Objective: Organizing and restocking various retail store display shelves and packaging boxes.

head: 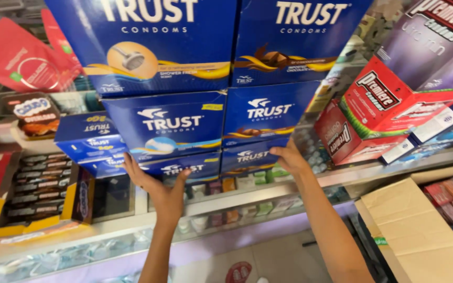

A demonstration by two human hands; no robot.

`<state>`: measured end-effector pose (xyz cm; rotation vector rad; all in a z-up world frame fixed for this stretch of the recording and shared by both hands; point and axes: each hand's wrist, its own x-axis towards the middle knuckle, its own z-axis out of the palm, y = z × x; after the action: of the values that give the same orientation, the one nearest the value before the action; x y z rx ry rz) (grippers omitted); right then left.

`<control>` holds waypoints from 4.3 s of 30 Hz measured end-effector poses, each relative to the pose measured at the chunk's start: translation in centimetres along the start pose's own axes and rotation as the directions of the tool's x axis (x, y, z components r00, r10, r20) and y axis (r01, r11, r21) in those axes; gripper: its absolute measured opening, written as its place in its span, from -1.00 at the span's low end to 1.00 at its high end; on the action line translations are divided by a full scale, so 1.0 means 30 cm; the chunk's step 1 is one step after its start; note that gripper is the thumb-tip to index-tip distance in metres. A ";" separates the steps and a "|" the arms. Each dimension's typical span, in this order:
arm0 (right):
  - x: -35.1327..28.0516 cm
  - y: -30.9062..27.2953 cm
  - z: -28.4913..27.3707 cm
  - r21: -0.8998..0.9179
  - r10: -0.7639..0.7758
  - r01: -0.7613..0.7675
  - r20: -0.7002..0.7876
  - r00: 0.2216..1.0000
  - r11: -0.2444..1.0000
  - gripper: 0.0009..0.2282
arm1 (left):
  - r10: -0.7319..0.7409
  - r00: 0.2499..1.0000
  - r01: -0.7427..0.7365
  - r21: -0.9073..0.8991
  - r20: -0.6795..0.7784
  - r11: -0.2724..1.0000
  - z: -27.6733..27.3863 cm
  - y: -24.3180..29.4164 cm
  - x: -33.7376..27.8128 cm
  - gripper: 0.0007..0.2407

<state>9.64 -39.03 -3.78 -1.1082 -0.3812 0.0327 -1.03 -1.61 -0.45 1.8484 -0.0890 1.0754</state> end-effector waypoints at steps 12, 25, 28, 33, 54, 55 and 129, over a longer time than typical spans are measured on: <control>-0.256 -0.721 0.116 -0.702 -0.022 0.049 0.048 0.999 0.711 -0.50 | 0.562 0.815 -0.579 -0.163 -0.142 0.799 0.231 0.329 -0.119 -0.57; -0.199 -1.428 -0.421 -0.715 -0.784 0.547 -0.002 0.621 0.436 -0.75 | 0.475 0.872 -0.291 -0.658 0.115 0.695 1.054 1.044 0.184 -0.18; -0.169 -1.415 -0.409 -0.641 -0.608 0.408 -0.116 0.785 0.650 -0.74 | 0.376 0.916 -0.167 -0.723 0.137 0.671 1.179 1.109 0.245 0.04; -0.133 -1.403 -0.388 -0.549 -0.481 0.398 -0.008 0.877 0.735 -0.76 | 0.457 0.884 -0.280 -0.666 0.103 0.691 1.260 1.155 0.280 0.14; -0.088 -1.400 -0.109 -0.412 -0.508 0.572 0.264 0.820 0.709 -0.80 | 0.423 0.901 -0.398 -0.565 -0.093 0.723 0.864 1.193 0.336 -0.13; -0.099 -1.381 -0.084 -0.405 -0.509 0.574 0.265 0.819 0.712 -0.80 | 0.425 0.900 -0.401 -0.559 -0.092 0.726 0.816 1.192 0.322 -0.13; -0.436 -0.242 -0.308 -0.801 -0.566 -0.012 -0.433 0.702 0.599 -0.82 | -0.117 0.989 0.125 -0.083 0.095 0.989 0.873 0.554 -0.384 -0.48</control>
<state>-0.85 -53.12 -4.73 -1.7911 0.1123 -0.9144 0.57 -34.66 -0.94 1.7981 -0.0751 0.8905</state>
